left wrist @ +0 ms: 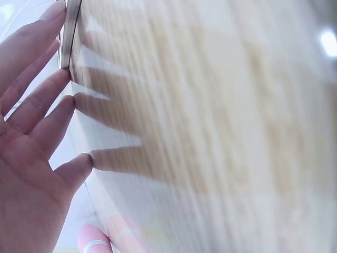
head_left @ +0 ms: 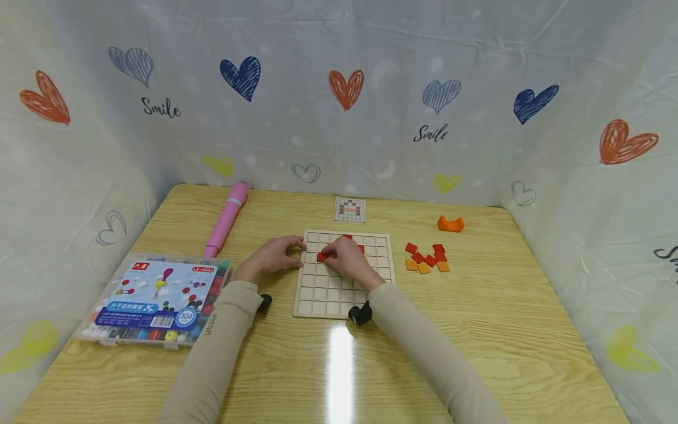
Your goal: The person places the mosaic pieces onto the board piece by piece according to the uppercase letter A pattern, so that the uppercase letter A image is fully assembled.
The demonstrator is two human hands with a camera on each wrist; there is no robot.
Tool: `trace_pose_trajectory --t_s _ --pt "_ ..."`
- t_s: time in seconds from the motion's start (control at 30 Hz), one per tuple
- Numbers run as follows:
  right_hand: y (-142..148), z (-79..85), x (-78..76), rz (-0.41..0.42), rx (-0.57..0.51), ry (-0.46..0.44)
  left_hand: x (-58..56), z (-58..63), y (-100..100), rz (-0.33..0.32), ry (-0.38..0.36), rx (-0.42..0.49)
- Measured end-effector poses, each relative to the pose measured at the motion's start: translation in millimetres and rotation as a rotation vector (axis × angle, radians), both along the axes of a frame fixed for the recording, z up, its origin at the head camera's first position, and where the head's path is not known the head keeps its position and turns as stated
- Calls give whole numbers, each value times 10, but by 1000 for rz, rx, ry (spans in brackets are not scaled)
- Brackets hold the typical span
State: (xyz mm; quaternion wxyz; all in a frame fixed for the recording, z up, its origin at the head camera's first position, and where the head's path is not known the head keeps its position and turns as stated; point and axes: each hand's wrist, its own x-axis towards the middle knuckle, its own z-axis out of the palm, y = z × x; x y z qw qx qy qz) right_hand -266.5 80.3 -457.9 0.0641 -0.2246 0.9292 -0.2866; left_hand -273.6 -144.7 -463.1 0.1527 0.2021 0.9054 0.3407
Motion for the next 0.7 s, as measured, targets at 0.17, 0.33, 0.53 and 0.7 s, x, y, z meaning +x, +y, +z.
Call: trace_pose_trajectory --t_s 0.17,0.33,0.53,0.7 --pt "0 10 14 1 9 -2 5 -1 1 2 -5 -6" --pt "-1 1 11 -4 13 7 6 -1 12 0 -4 -12" --pt "14 -13 4 -12 4 -6 2 0 13 2 -3 -14" --pt "107 11 43 -51 -56 -58 3 2 14 7 -7 -11"
